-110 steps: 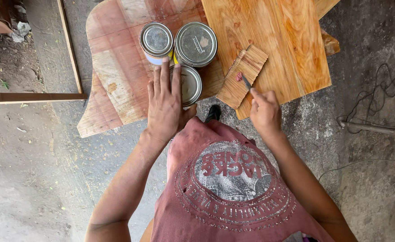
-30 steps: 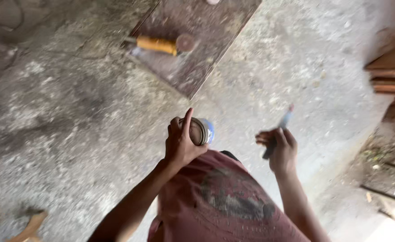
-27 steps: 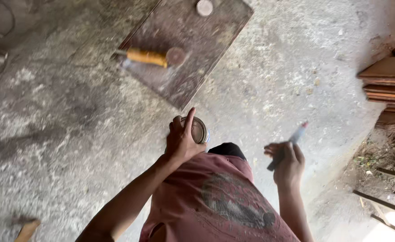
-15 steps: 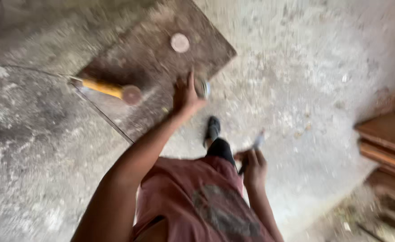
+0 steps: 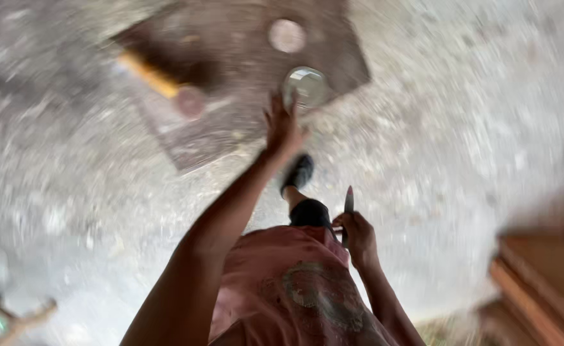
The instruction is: The person scoops reddish wood filler from a can with a putty knife and spreads it over a bare wooden board on a workbench. They then carry a small wood piece, scoop white filler from another can, and spread the filler over a spot on the small piece while walking through the workshop.
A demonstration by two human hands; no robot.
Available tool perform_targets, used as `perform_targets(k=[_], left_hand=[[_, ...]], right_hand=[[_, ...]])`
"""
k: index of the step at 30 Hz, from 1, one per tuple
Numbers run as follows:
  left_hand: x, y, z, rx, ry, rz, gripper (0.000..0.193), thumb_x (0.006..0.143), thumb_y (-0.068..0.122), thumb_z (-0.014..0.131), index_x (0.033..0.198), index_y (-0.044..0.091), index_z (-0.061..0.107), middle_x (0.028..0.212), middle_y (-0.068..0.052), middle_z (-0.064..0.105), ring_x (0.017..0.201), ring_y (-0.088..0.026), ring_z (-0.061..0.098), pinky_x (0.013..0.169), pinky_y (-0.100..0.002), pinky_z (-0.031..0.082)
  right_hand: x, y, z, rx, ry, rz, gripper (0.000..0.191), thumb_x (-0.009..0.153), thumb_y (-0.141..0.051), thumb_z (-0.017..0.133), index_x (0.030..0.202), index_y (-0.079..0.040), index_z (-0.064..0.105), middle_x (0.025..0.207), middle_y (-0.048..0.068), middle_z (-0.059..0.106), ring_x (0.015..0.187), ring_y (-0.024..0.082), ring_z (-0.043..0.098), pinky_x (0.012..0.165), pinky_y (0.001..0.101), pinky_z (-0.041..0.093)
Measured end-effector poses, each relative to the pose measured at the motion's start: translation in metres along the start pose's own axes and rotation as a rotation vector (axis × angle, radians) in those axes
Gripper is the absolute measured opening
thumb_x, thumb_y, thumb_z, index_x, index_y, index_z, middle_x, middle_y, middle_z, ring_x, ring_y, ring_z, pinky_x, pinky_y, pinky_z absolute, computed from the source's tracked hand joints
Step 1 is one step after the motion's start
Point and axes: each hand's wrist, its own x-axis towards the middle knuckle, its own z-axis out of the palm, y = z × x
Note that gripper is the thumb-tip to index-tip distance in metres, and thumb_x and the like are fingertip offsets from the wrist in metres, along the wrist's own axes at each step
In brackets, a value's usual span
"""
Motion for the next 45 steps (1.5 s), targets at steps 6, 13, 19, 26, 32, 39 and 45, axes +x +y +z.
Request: perform_targets(k=[6,13,19,26,32,39,45], left_hand=[[-0.237,-0.147,-0.121,-0.424,-0.233,-0.365,0.086,0.089,0.058,0.075,0.152,0.008,0.045,0.149,-0.024,0.052,0.139,-0.041,0.048,0.114,-0.047,0.04],[-0.549,-0.298,-0.208,-0.467,0.817,-1.102,0.068,0.087,0.053,0.069,0.138,0.009,0.06,0.128,-0.022,0.069,0.115,-0.034,0.07,0.092,-0.044,0.058],[-0.687,-0.357,-0.234,-0.574,1.097,-1.271,0.064,0.089,0.049,0.07,0.138,0.008,0.06,0.122,-0.023,0.07,0.107,-0.037,0.072,0.09,-0.045,0.058],[-0.741,-0.378,-0.271,-0.686,1.249,-1.188,0.059,0.092,0.046,0.066,0.138,0.009,0.06,0.123,-0.022,0.071,0.113,-0.034,0.071,0.094,-0.042,0.057],[-0.79,-0.45,-0.278,-0.697,1.262,-1.411,0.062,0.087,0.046,0.069,0.137,0.009,0.059,0.129,-0.02,0.067,0.113,-0.032,0.071,0.093,-0.043,0.057],[-0.854,-0.574,-0.379,-0.42,1.37,-1.606,0.064,0.086,0.043,0.075,0.136,0.007,0.059,0.143,-0.023,0.053,0.122,-0.04,0.061,0.1,-0.045,0.051],[-0.908,-0.658,-0.503,-0.29,1.496,-1.467,0.065,0.083,0.042,0.077,0.135,0.008,0.06,0.143,-0.021,0.052,0.127,-0.04,0.056,0.103,-0.046,0.048]], right_hand=[[0.034,-0.073,0.108,-0.459,-0.291,-0.099,0.032,0.104,-0.029,0.052,0.103,-0.002,0.068,0.069,0.002,0.052,0.053,0.012,0.042,0.044,0.0309,0.032],[0.035,-0.136,0.328,-0.458,-0.511,-0.401,0.03,0.109,-0.028,0.053,0.105,0.0,0.063,0.078,0.005,0.058,0.06,0.013,0.048,0.053,0.0297,0.041],[-0.059,-0.122,0.542,-0.342,-0.822,-0.215,0.035,0.112,-0.04,0.053,0.103,-0.007,0.063,0.077,0.004,0.057,0.06,0.015,0.052,0.053,0.0307,0.044],[-0.16,-0.037,0.726,-0.888,-1.055,-0.364,0.018,0.096,-0.018,0.063,0.104,-0.003,0.068,0.075,0.005,0.062,0.057,0.013,0.053,0.048,0.0316,0.044],[-0.202,0.018,0.882,-1.026,-1.196,-0.327,0.021,0.098,-0.023,0.065,0.098,-0.003,0.067,0.073,0.003,0.06,0.056,0.01,0.052,0.047,0.0295,0.043],[-0.319,0.046,1.122,-1.075,-1.383,-0.486,0.021,0.098,-0.021,0.065,0.092,-0.002,0.066,0.073,0.003,0.061,0.055,0.011,0.053,0.048,0.0285,0.043],[-0.463,0.046,1.277,-1.084,-1.621,-0.772,0.02,0.099,-0.018,0.064,0.1,0.002,0.069,0.078,0.002,0.063,0.06,0.008,0.054,0.052,0.0251,0.045]])
